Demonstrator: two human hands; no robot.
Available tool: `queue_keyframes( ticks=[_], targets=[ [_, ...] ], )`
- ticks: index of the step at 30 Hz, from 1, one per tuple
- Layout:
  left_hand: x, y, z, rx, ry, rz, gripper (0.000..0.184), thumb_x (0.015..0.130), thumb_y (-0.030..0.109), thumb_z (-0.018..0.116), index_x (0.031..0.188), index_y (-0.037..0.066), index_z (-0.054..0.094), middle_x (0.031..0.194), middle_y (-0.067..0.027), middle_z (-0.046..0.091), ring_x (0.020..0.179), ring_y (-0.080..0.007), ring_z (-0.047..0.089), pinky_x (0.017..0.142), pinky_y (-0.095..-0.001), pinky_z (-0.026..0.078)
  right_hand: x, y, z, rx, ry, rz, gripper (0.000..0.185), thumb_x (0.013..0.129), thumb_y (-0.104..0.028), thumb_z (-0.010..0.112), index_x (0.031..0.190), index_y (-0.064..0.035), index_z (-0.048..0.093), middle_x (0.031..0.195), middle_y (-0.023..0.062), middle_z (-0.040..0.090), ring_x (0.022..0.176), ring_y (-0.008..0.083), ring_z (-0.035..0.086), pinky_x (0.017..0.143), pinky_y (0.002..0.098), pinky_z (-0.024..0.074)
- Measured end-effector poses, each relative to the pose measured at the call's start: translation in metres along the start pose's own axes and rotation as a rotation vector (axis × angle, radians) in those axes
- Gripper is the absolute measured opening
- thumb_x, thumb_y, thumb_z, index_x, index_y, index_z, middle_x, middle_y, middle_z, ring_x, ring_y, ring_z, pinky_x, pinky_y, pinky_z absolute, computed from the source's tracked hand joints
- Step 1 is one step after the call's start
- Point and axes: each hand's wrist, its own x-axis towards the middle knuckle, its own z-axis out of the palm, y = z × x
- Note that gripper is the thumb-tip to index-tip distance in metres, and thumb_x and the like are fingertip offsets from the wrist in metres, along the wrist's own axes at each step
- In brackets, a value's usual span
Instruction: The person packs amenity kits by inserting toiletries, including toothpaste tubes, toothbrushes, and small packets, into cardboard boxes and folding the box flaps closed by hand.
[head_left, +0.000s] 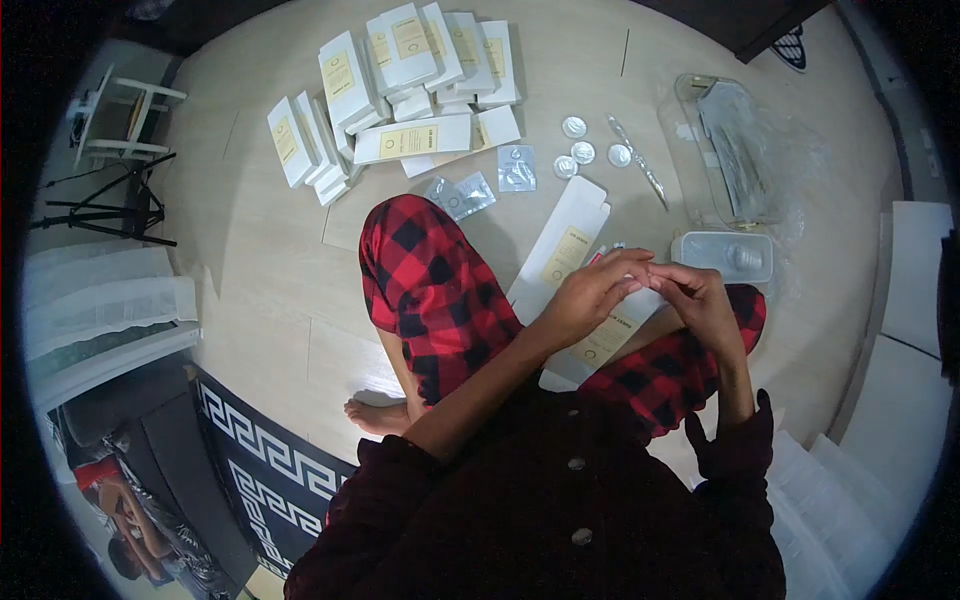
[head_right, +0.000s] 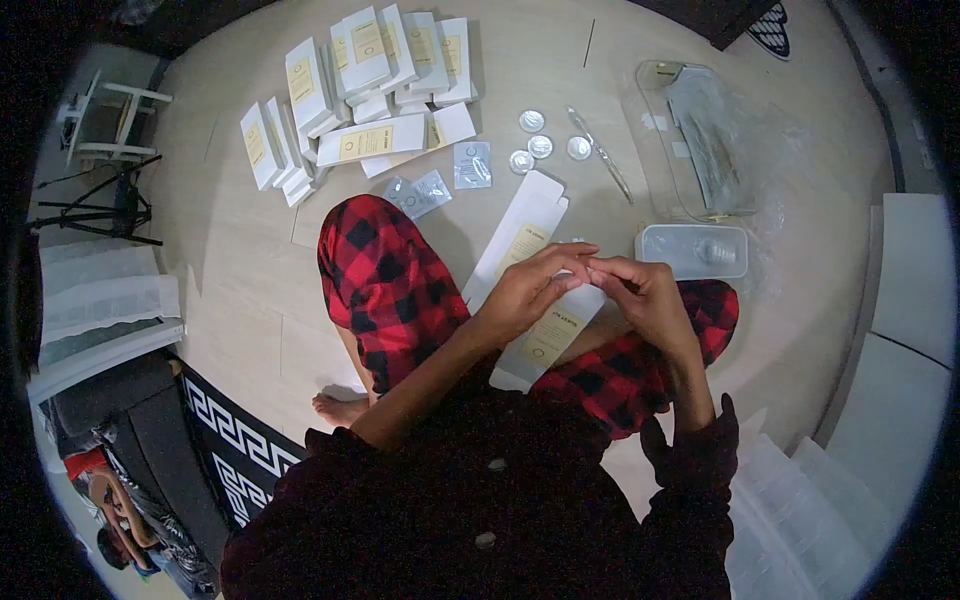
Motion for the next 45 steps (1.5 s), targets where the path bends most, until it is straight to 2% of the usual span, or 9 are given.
queue_keyframes(
  ticks=[15,19,23,26,29,31,35,42,45],
  targets=[
    [-0.008,-0.017,-0.008,-0.133,0.102,-0.047,0.023,0.087,0.006,0.054,0.109,0.002,0.056,0.115,-0.0142,0.058,0.106,-0.0214,0.056,0.088,-0.0298,0.044,-0.014,0.04,0.041,0.156,0.209,-0.104,0.039,0.079,0.0,0.063,0.117,-0.0048,0.057,0.104,0.0049,0.059,0.09,0.0109,0.055,0.078,0.0246,0.0464],
    [-0.02,-0.053,-0.032,-0.491,0.37,-0.137,0.054,0.08,0.001,0.061,0.13,0.005,0.04,0.136,-0.0169,0.039,0.121,-0.0301,0.044,0.1,-0.0401,0.035,0.012,0.04,-0.003,0.707,0.747,-0.064,0.036,0.087,-0.01,0.055,0.122,-0.0007,0.049,0.104,0.0098,0.06,0.089,0.0177,0.06,0.077,0.0293,0.0502],
    [-0.013,-0.025,-0.045,-0.159,0.333,0.062,0.087,0.067,0.01,0.076,0.135,0.006,0.024,0.141,-0.0192,0.029,0.131,-0.0328,0.028,0.103,-0.0439,0.03,0.049,0.07,0.006,0.926,0.605,0.022,0.037,0.089,-0.014,0.053,0.124,-0.0042,0.045,0.108,0.0087,0.057,0.093,0.0171,0.059,0.076,0.0288,0.0504],
    [-0.001,-0.016,-0.041,-0.152,0.455,0.364,0.089,0.062,0.015,0.081,0.132,0.002,0.027,0.132,-0.0173,0.04,0.124,-0.0278,0.039,0.103,-0.0411,0.03,0.074,0.063,0.079,1.107,0.227,0.206,0.027,0.088,-0.012,0.054,0.114,-0.0047,0.053,0.098,0.0067,0.06,0.088,0.0163,0.06,0.074,0.0292,0.0507],
    [-0.003,-0.02,-0.056,-0.005,0.627,0.149,0.074,0.055,0.018,0.086,0.112,0.001,0.042,0.11,-0.0138,0.052,0.106,-0.0255,0.052,0.092,-0.0359,0.041,0.098,0.048,0.099,0.573,-0.035,0.358,0.016,0.085,-0.006,0.053,0.1,-0.0028,0.059,0.093,0.0061,0.061,0.084,0.0141,0.06,0.072,0.0301,0.0505],
    [-0.011,-0.048,-0.065,0.204,0.713,0.001,0.072,0.053,0.017,0.086,0.108,0.0,0.045,0.1,-0.0128,0.054,0.089,-0.0264,0.057,0.078,-0.035,0.047,0.139,0.08,0.091,0.108,0.195,-0.043,0.015,0.081,-0.001,0.052,0.093,-0.0031,0.062,0.095,0.0066,0.062,0.081,0.0167,0.061,0.072,0.0306,0.0498],
    [-0.006,-0.055,-0.068,0.291,0.79,-0.168,0.074,0.054,0.027,0.087,0.108,-0.001,0.045,0.098,-0.0138,0.054,0.094,-0.0242,0.054,0.081,-0.0337,0.045,0.194,0.068,0.029,-0.79,0.597,-0.382,0.028,0.074,0.004,0.051,0.096,-0.0108,0.062,0.1,0.0048,0.061,0.088,0.0298,0.059,0.073,0.0403,0.05],
    [0.005,-0.061,-0.069,0.488,0.79,-0.158,0.079,0.051,0.027,0.086,0.113,0.001,0.046,0.101,-0.0144,0.05,0.095,-0.032,0.051,0.082,-0.0409,0.042,0.187,0.091,0.023,-1.019,0.347,-0.088,0.031,0.074,0.002,0.059,0.104,-0.008,0.06,0.1,0.0126,0.059,0.077,0.0259,0.062,0.065,0.0348,0.0511],
    [0.005,-0.063,-0.069,0.551,0.779,-0.141,0.077,0.05,0.025,0.086,0.112,0.003,0.046,0.1,-0.0137,0.051,0.093,-0.0321,0.05,0.082,-0.0419,0.04,0.157,0.029,0.025,-0.017,0.444,-0.086,0.02,0.077,-0.004,0.065,0.096,-0.0024,0.06,0.083,0.0074,0.06,0.063,0.0091,0.056,0.05,0.0223,0.0444]
  ],
)
